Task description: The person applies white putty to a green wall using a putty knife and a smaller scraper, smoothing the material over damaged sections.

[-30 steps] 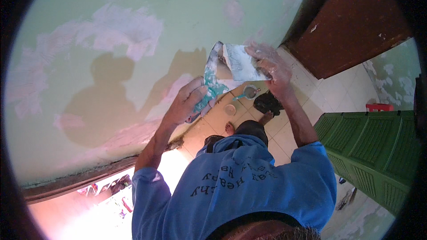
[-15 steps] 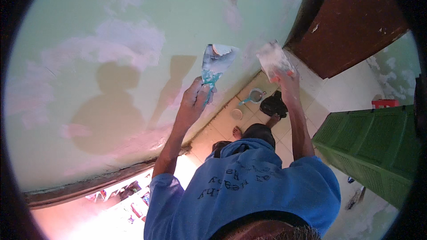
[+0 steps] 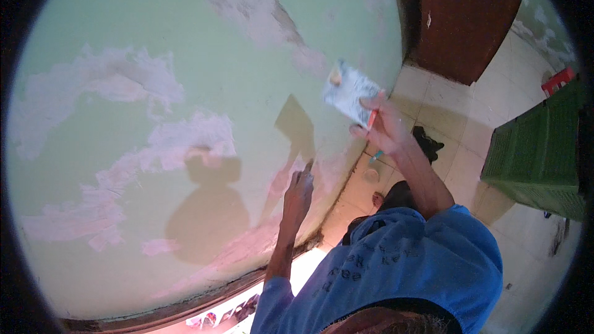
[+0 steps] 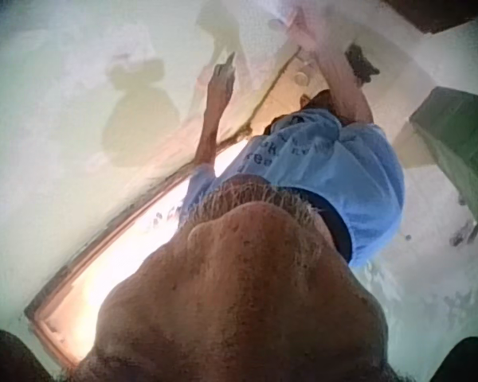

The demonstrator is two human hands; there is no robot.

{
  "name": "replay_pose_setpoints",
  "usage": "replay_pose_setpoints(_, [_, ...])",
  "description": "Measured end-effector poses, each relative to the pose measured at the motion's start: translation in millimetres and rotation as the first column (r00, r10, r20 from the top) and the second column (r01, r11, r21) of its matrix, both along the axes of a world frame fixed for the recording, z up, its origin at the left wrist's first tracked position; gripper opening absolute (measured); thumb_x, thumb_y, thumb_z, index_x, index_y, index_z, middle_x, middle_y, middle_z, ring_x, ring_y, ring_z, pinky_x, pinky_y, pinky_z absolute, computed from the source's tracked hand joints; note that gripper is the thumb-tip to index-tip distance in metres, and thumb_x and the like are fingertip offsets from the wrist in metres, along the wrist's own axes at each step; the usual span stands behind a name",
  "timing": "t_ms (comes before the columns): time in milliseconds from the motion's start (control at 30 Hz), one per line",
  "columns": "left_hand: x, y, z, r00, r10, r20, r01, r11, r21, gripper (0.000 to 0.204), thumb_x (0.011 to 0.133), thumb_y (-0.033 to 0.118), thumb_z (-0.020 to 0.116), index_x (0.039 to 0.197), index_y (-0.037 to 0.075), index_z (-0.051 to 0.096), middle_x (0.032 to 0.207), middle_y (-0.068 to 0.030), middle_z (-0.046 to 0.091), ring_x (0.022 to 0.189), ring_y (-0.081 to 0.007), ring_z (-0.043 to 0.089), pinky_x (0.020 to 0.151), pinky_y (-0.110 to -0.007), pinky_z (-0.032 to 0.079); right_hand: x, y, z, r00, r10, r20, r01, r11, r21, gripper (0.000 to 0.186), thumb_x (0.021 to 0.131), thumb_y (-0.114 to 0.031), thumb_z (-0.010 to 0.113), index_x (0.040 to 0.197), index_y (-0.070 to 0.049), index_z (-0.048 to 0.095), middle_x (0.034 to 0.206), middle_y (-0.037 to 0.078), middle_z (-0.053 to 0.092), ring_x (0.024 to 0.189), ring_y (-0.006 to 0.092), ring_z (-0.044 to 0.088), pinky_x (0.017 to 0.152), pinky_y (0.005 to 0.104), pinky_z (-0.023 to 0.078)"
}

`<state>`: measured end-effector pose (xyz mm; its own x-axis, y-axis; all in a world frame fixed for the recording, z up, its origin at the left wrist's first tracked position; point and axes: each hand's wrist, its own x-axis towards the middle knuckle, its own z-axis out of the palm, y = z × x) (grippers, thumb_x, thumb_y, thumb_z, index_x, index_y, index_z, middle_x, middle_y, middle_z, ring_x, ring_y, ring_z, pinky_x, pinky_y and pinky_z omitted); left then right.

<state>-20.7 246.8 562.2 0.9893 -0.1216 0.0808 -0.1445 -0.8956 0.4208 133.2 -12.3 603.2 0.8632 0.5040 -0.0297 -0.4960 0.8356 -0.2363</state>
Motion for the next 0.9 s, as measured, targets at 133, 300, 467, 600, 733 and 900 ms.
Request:
replay_pose_setpoints(133, [-21.2, 15.9, -19.5, 0.97, 0.241, -0.033, -0.24, 0.924, -0.298, 0.034, 0.097, 0.01, 0.052, 0.13, 0.001, 0.055, 0.091, -0.0116, 0.059, 0.075, -0.0221, 0.059, 0.067, -0.036, 0.05, 63.6, -1.9, 12.6, 0.93, -0.261, 0.26, 0.299, 0.947, -0.117, 0.019, 0.09, -0.007, 0.063, 0.108, -0.004, 0.063, 0.1, 0.006, 0.069, 0.087, 0.017, 0.067, 0.073, 0.0396, 0.056])
replay_pose_setpoints(300, [-33.6, -4.5, -61.0, 0.863, 0.417, -0.284, -0.504, 0.678, -0.535, 0.03, 0.1, 0.015, 0.05, 0.124, -0.002, 0.058, 0.083, -0.0092, 0.058, 0.069, -0.0161, 0.054, 0.065, -0.032, 0.047, 162.6, -0.9, 34.2, 0.684, 0.045, 0.728, 0.506, 0.69, -0.518, 0.022, 0.094, -0.008, 0.061, 0.116, -0.005, 0.065, 0.103, 0.007, 0.07, 0.095, 0.0178, 0.067, 0.088, 0.0383, 0.053])
replay_pose_setpoints(467, [-66.6, -69.3, -156.1, 0.695, 0.543, -0.471, -0.704, 0.383, -0.598, 0.032, 0.101, 0.02, 0.048, 0.122, -0.001, 0.059, 0.081, -0.0058, 0.06, 0.069, -0.0126, 0.056, 0.063, -0.031, 0.049, 218.9, 16.8, 82.5, -0.258, 0.439, 0.861, 0.95, 0.275, 0.144, 0.035, 0.082, -0.015, 0.068, 0.117, -0.016, 0.068, 0.117, 0.0, 0.066, 0.106, 0.0186, 0.064, 0.082, 0.0343, 0.051])
replay_pose_setpoints(600, [-35.9, -150.2, -215.8, 0.585, 0.61, -0.535, -0.738, 0.127, -0.663, 0.029, 0.102, 0.021, 0.045, 0.114, 0.0, 0.06, 0.078, -0.0054, 0.059, 0.065, -0.0129, 0.055, 0.06, -0.032, 0.048, 290.1, 21.4, 100.3, -0.74, 0.599, 0.305, 0.587, 0.355, 0.728, 0.04, 0.076, -0.021, 0.067, 0.117, -0.019, 0.068, 0.127, -0.003, 0.063, 0.115, 0.0168, 0.06, 0.078, 0.0314, 0.05])
replay_pose_setpoints(733, [-27.1, -240.7, -271.0, 0.512, 0.693, -0.508, -0.747, 0.067, -0.661, 0.026, 0.101, 0.02, 0.046, 0.109, 0.0, 0.061, 0.077, -0.0061, 0.059, 0.067, -0.0134, 0.055, 0.061, -0.031, 0.047, 309.9, 24.0, 102.5, -0.827, 0.553, 0.099, 0.372, 0.407, 0.834, 0.04, 0.08, -0.025, 0.063, 0.119, -0.018, 0.068, 0.13, -0.003, 0.061, 0.116, 0.0151, 0.059, 0.074, 0.0305, 0.047])
replay_pose_setpoints(900, [7.9, -315.9, -297.3, 0.482, 0.674, -0.56, -0.726, -0.051, -0.686, 0.026, 0.1, 0.019, 0.048, 0.107, -0.002, 0.061, 0.076, -0.0073, 0.061, 0.065, -0.0141, 0.055, 0.061, -0.03, 0.047, 312.1, 38.4, 117.6, -0.874, 0.485, -0.032, 0.213, 0.442, 0.871, 0.023, 0.084, -0.019, 0.072, 0.106, -0.019, 0.071, 0.125, -0.006, 0.067, 0.113, 0.014, 0.063, 0.075, 0.0263, 0.045])
